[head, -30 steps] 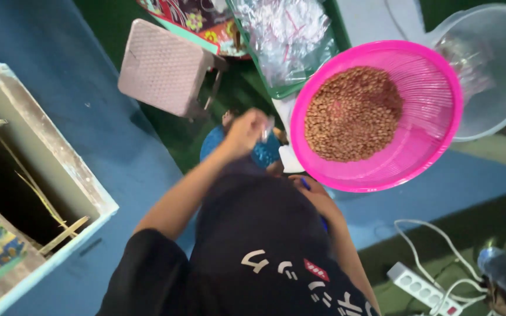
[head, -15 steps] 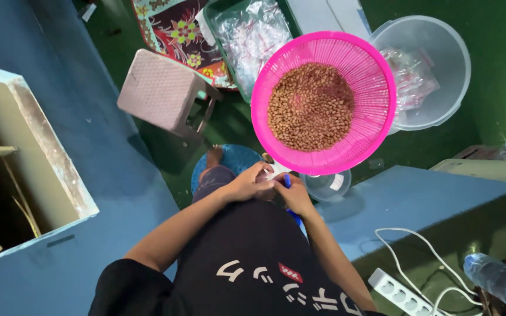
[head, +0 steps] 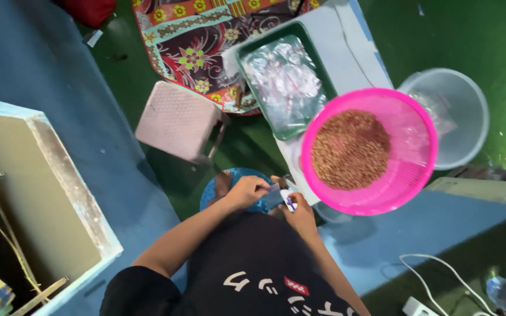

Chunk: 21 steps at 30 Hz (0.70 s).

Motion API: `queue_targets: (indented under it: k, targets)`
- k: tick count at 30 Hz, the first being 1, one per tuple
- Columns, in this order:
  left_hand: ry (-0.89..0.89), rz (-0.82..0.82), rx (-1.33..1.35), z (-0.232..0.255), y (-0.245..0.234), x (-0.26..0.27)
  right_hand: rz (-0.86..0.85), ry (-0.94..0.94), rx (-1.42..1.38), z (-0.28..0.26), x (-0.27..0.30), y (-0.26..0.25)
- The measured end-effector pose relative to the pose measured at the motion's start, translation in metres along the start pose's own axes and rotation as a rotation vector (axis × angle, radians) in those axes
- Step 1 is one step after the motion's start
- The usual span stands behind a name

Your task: Scooping peanuts from a pink basket into small plastic bags using a blue spoon for packaging.

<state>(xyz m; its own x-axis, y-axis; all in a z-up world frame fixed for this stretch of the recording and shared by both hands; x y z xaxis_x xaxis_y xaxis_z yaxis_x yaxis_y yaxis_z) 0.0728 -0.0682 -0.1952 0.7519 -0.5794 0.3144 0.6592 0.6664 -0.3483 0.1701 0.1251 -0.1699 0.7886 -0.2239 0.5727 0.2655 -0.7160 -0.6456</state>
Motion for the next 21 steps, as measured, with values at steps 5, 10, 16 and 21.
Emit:
queue_targets:
  k: [5, 10, 16, 21]
  targets:
    - [0.012, -0.001, 0.103, -0.022, -0.024, -0.001, -0.064, 0.110, -0.124, -0.036, -0.003, 0.028]
    - [-0.077, -0.106, 0.177, 0.014, -0.058, 0.001, 0.042, 0.145, -0.263, -0.076, -0.010, 0.026]
    - [-0.134, -0.156, 0.183, 0.054, -0.079, 0.001, 0.188, 0.005, -0.435, -0.098, 0.000, -0.005]
    - [-0.121, -0.107, 0.136, 0.068, -0.055, -0.004, 0.222, -0.078, -0.529, -0.089, 0.006, -0.031]
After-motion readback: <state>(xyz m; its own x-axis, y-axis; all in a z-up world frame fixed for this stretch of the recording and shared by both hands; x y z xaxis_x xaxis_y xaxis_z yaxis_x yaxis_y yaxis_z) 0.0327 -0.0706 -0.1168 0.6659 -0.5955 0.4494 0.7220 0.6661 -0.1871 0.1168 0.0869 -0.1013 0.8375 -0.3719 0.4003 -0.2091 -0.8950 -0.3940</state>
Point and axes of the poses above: each hand's wrist, its own x-axis away from the middle knuckle, its own y-axis out of the palm, z = x × y, the point moved 5 cm from there along -x, towards the middle knuckle, and after that the axes turned 2 degrees about x, right-handed, at the moved point
